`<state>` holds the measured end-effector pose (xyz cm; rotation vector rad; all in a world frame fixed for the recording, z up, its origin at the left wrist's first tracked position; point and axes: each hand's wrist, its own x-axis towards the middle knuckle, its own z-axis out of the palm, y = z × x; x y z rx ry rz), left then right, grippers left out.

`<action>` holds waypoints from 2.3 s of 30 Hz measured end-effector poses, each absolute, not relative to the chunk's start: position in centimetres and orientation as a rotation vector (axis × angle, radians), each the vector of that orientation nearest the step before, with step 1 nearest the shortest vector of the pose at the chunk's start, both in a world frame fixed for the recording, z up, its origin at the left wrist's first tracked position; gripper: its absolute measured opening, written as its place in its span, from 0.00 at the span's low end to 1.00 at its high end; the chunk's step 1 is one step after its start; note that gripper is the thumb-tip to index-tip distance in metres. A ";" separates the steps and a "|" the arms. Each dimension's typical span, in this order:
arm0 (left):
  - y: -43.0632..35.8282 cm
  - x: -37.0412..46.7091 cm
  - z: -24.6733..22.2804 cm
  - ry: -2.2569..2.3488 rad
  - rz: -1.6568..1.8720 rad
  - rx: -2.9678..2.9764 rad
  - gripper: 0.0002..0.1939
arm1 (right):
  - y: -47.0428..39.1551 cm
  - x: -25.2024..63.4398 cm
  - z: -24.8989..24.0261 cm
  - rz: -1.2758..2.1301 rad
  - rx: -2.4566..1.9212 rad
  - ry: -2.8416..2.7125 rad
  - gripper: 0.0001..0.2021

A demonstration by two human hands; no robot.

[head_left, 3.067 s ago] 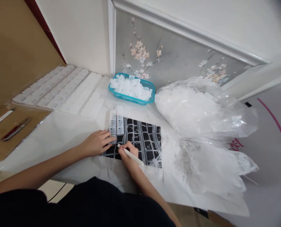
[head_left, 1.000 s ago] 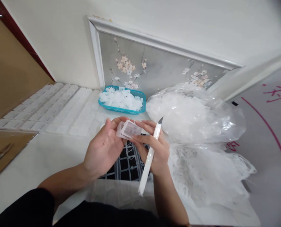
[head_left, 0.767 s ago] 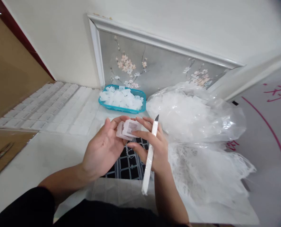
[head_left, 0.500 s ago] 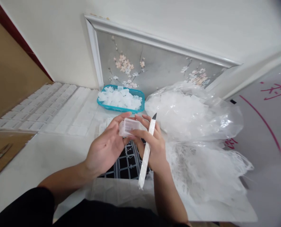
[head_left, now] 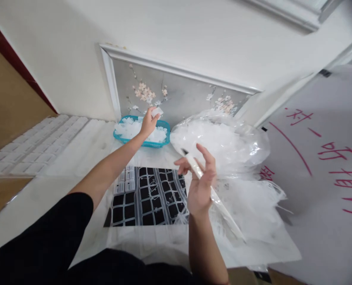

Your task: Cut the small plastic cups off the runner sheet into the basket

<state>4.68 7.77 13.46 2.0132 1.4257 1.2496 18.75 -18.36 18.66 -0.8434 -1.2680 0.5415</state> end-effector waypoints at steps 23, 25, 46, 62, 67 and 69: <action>-12.7 -9.6 0.7 0.901 0.478 2.590 0.21 | -17.4 12.5 -0.2 1.210 -1.320 -1.430 0.11; -12.9 -9.6 0.5 0.900 0.506 2.571 0.21 | -17.4 12.4 -0.1 1.188 -1.359 -1.439 0.12; -14.2 -11.5 5.7 1.156 1.146 0.755 0.11 | -17.6 10.7 1.3 1.289 -1.247 -1.347 0.11; -15.4 -12.2 1.5 1.207 0.407 2.559 0.16 | -17.5 9.4 0.2 1.230 -1.347 -1.564 0.10; -15.2 -11.3 3.0 1.244 0.749 1.979 0.08 | -17.1 9.2 0.4 1.154 -1.367 -1.668 0.10; -14.6 -11.5 4.2 1.358 1.060 1.479 0.13 | -17.0 9.2 0.3 1.150 -1.366 -1.679 0.10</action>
